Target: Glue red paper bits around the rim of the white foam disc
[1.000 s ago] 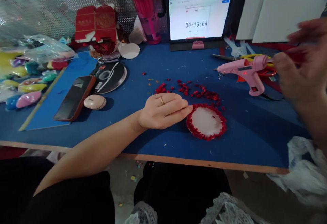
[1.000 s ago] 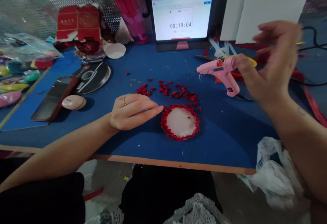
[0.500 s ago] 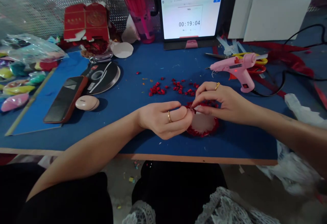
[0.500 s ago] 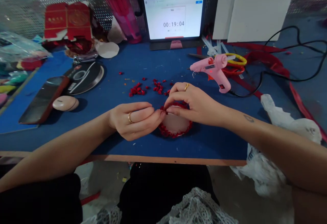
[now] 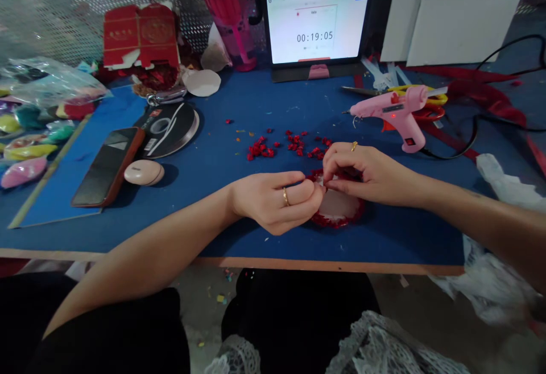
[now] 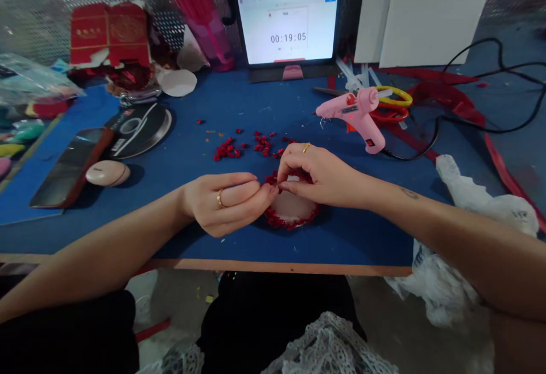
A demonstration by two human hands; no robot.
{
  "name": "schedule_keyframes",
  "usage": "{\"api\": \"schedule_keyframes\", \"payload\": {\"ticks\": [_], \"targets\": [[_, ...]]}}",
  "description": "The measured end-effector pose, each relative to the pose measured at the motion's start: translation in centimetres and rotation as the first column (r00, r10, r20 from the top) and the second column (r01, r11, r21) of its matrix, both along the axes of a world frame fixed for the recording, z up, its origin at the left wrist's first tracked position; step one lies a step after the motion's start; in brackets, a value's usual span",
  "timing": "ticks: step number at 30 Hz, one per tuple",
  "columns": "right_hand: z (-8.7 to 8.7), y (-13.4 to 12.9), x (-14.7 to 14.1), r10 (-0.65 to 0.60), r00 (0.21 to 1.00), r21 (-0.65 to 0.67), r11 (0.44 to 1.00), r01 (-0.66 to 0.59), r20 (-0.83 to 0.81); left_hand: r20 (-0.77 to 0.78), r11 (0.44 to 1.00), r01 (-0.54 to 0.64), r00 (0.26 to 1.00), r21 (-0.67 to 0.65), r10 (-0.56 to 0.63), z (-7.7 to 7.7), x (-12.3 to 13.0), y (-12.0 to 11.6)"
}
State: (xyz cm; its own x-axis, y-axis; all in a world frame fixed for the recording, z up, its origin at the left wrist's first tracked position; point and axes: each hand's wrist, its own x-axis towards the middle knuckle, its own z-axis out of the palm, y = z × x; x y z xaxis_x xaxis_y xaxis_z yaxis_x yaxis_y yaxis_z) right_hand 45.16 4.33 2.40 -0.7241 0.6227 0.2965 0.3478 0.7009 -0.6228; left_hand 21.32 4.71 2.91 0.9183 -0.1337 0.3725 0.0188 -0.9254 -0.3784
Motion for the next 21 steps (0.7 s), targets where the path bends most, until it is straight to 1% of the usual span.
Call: {"api": "schedule_keyframes", "payload": {"ticks": [2, 4, 5, 6, 7, 8, 9, 10, 11, 12, 14, 15, 18, 21], "targets": [[0.0, 0.2, 0.2, -0.018, 1.0, 0.035, 0.999, 0.019, -0.011, 0.138, 0.999, -0.029, 0.99, -0.018, 0.031, -0.3, -0.2, 0.3], [-0.1, 0.4, 0.3, -0.07, 0.998, 0.115, 0.991, 0.07, -0.009, 0.31, 0.994, -0.099, 0.944, -0.047, 0.109, -0.9, -0.4, 0.6], [-0.2, 0.4, 0.4, -0.102, 0.995, 0.176, 0.979, 0.1, 0.003, 0.371, 0.981, -0.151, 0.91, -0.118, 0.185, -1.2, -0.4, 0.7], [-0.3, 0.5, 0.4, -0.134, 0.991, 0.248, 0.961, 0.125, 0.019, 0.403, 0.954, -0.201, 0.872, -0.223, 0.278, -1.5, -0.4, 0.7], [-0.5, 0.5, 0.3, -0.162, 0.986, 0.324, 0.935, 0.141, 0.039, 0.391, 0.905, -0.236, 0.842, -0.354, 0.372, -1.7, -0.3, 0.7], [-0.6, 0.5, 0.3, -0.186, 0.98, 0.398, 0.906, 0.146, 0.065, 0.354, 0.837, -0.251, 0.819, -0.487, 0.452, -1.8, -0.2, 0.7], [-0.8, 0.4, 0.2, -0.204, 0.975, 0.464, 0.874, 0.14, 0.09, 0.294, 0.759, -0.252, 0.813, -0.6, 0.502, -1.9, -0.1, 0.6], [-0.9, 0.4, 0.1, -0.215, 0.97, 0.521, 0.844, 0.127, 0.111, 0.225, 0.685, -0.247, 0.823, -0.686, 0.522, -2.0, 0.0, 0.5], [-1.1, 0.3, 0.0, -0.219, 0.968, 0.567, 0.816, 0.112, 0.124, 0.165, 0.627, -0.242, 0.838, -0.741, 0.519, -2.0, 0.1, 0.4], [-1.2, 0.2, -0.1, -0.22, 0.967, 0.603, 0.792, 0.098, 0.132, 0.121, 0.593, -0.238, 0.857, -0.769, 0.501, -2.0, 0.1, 0.4], [-1.4, 0.2, -0.3, -0.215, 0.967, 0.636, 0.767, 0.082, 0.134, 0.067, 0.578, -0.239, 0.887, -0.78, 0.457, -1.9, 0.0, 0.2], [-1.4, 0.2, -0.4, -0.212, 0.968, 0.636, 0.767, 0.082, 0.131, 0.045, 0.579, -0.245, 0.897, -0.777, 0.439, -1.9, 0.0, 0.2], [-1.5, 0.2, -0.4, -0.21, 0.968, 0.605, 0.791, 0.087, 0.136, -0.003, 0.589, -0.271, 0.91, -0.762, 0.414, -2.0, 0.1, -0.1], [-1.4, 0.2, -0.4, -0.212, 0.966, 0.576, 0.813, 0.089, 0.151, -0.017, 0.59, -0.275, 0.915, -0.759, 0.403, -2.0, 0.5, -0.4]]}}
